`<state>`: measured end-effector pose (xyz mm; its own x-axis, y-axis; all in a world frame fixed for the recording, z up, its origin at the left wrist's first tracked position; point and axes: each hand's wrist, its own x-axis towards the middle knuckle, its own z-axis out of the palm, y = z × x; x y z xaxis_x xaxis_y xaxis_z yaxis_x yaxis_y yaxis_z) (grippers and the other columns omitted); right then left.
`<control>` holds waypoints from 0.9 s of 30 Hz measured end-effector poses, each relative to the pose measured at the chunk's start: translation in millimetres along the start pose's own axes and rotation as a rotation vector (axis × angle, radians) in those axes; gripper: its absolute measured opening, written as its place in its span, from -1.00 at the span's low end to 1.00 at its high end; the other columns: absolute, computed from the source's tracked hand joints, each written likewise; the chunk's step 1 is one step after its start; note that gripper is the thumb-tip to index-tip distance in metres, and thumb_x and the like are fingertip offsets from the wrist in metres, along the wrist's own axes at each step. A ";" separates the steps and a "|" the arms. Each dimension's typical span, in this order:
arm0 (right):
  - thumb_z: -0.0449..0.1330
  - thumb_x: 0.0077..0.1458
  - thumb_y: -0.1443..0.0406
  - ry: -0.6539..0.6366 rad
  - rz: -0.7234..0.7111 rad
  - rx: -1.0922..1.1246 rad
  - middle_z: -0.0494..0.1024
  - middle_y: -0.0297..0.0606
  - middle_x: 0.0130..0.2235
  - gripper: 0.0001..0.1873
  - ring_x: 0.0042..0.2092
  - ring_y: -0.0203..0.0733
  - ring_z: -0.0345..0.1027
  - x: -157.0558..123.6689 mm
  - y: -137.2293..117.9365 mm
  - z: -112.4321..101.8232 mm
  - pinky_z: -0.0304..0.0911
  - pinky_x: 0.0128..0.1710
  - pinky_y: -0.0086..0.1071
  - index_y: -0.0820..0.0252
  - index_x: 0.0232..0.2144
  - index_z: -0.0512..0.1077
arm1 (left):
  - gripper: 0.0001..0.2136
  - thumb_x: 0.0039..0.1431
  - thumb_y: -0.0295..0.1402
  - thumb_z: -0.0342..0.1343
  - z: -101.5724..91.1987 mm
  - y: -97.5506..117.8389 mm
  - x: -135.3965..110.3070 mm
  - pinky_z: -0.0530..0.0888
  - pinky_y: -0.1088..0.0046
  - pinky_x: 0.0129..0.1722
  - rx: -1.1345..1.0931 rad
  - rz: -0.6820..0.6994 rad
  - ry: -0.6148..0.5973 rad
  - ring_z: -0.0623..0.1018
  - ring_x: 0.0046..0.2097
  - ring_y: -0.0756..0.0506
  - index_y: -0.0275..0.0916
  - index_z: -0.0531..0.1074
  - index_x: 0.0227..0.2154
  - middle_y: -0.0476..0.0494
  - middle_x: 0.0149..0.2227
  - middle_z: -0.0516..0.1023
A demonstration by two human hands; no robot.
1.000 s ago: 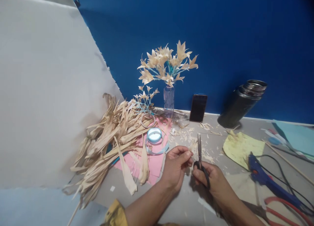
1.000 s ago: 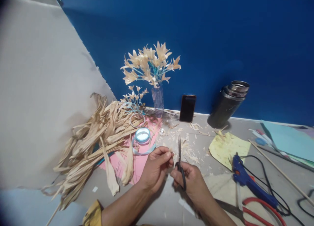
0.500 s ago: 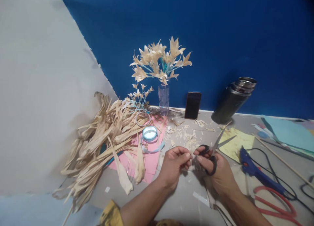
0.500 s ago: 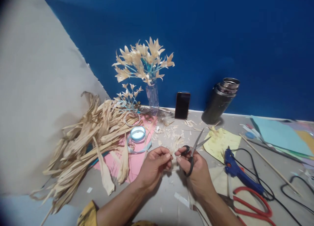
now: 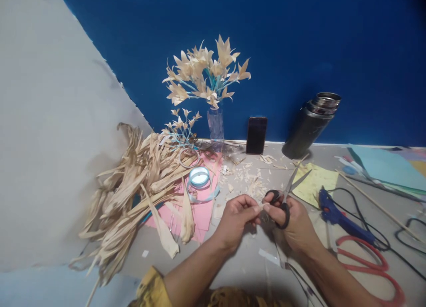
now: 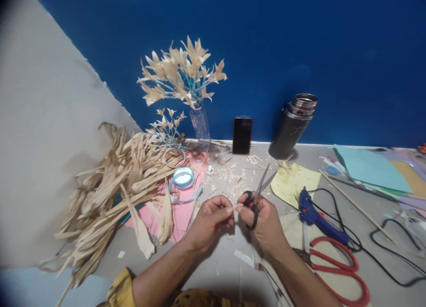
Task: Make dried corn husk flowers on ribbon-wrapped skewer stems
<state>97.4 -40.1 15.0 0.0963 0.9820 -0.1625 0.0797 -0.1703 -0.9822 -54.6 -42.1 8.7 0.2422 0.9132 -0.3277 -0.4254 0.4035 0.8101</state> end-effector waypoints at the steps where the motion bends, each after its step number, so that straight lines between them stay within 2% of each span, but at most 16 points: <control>1: 0.38 -0.20 0.12 -0.004 0.010 0.029 0.39 -0.39 -0.55 -0.67 -0.50 -0.26 0.22 -0.2 -0.9 0.4 0.16 -0.51 -0.39 0.19 -0.40 0.47 | -0.74 -0.11 -0.27 0.41 -0.7 -1.0 1.0 0.31 0.55 -0.53 -0.017 -0.013 -0.007 0.40 -0.56 0.05 -0.28 0.45 -0.49 -0.01 -0.59 0.44; 5: 0.44 -0.20 0.14 -0.004 0.043 0.270 0.29 -0.46 -0.60 -0.67 -0.54 -0.33 0.09 2.1 -0.6 1.3 0.05 -0.56 -0.43 0.20 -0.43 0.47 | -0.68 -0.19 -0.27 0.47 -3.6 -0.7 3.9 0.29 0.59 -0.56 -0.123 -0.072 -0.041 0.40 -0.57 0.07 -0.30 0.44 -0.50 -0.01 -0.59 0.46; 8: 0.47 -0.17 0.18 0.010 0.084 0.513 0.22 -0.51 -0.61 -0.68 -0.56 -0.38 -0.01 6.7 1.6 -1.4 -0.06 -0.59 -0.47 0.17 -0.42 0.46 | -0.66 -0.22 -0.28 0.51 -4.8 5.9 4.3 0.32 0.60 -0.53 -0.149 -0.051 -0.020 0.42 -0.56 0.09 -0.32 0.46 -0.50 -0.02 -0.56 0.49; 11: 0.49 -0.18 0.19 -0.021 0.090 0.616 0.22 -0.50 -0.57 -0.68 -0.55 -0.40 -0.04 9.3 1.6 -5.2 -0.08 -0.59 -0.48 0.18 -0.45 0.46 | -0.67 -0.22 -0.28 0.51 -4.9 16.3 4.8 0.35 0.60 -0.50 -0.131 -0.007 0.021 0.42 -0.55 0.10 -0.33 0.49 -0.50 -0.04 -0.53 0.52; 18: 0.44 -0.05 0.06 -0.159 0.112 0.519 0.17 -0.49 -0.58 -0.63 -0.54 -0.38 -0.06 4.6 4.7 -5.3 -0.09 -0.56 -0.46 0.18 -0.48 0.42 | -0.62 -0.29 -0.23 0.53 -8.4 42.2 23.1 0.34 0.59 -0.53 -0.047 0.093 0.114 0.43 -0.54 0.09 -0.32 0.54 -0.44 -0.08 -0.46 0.56; 23: 0.43 -0.08 0.00 -0.180 0.119 0.467 0.15 -0.51 -0.58 -0.57 -0.55 -0.38 -0.07 6.1 8.9 -2.7 -0.14 -0.56 -0.45 0.18 -0.47 0.39 | -0.68 -0.25 -0.20 0.44 -19.5 56.4 63.4 0.30 0.56 -0.58 0.243 0.233 0.278 0.42 -0.54 0.05 -0.30 0.54 -0.47 -0.08 -0.47 0.56; 27: 0.42 -0.09 -0.03 -0.147 0.091 0.419 0.19 -0.49 -0.58 -0.55 -0.54 -0.36 -0.02 7.6 10.2 -5.6 -0.09 -0.54 -0.44 0.19 -0.45 0.41 | -0.81 -0.21 -0.33 0.40 -21.8 61.4 97.8 0.25 0.58 -0.60 0.368 0.287 0.326 0.39 -0.56 0.06 -0.30 0.56 -0.52 -0.03 -0.58 0.49</control>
<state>104.5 -34.9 4.2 -0.0599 0.9708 -0.2324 -0.3338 -0.2389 -0.9119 -76.1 73.3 15.8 -0.1451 0.9771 -0.1556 -0.0881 0.1439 0.9857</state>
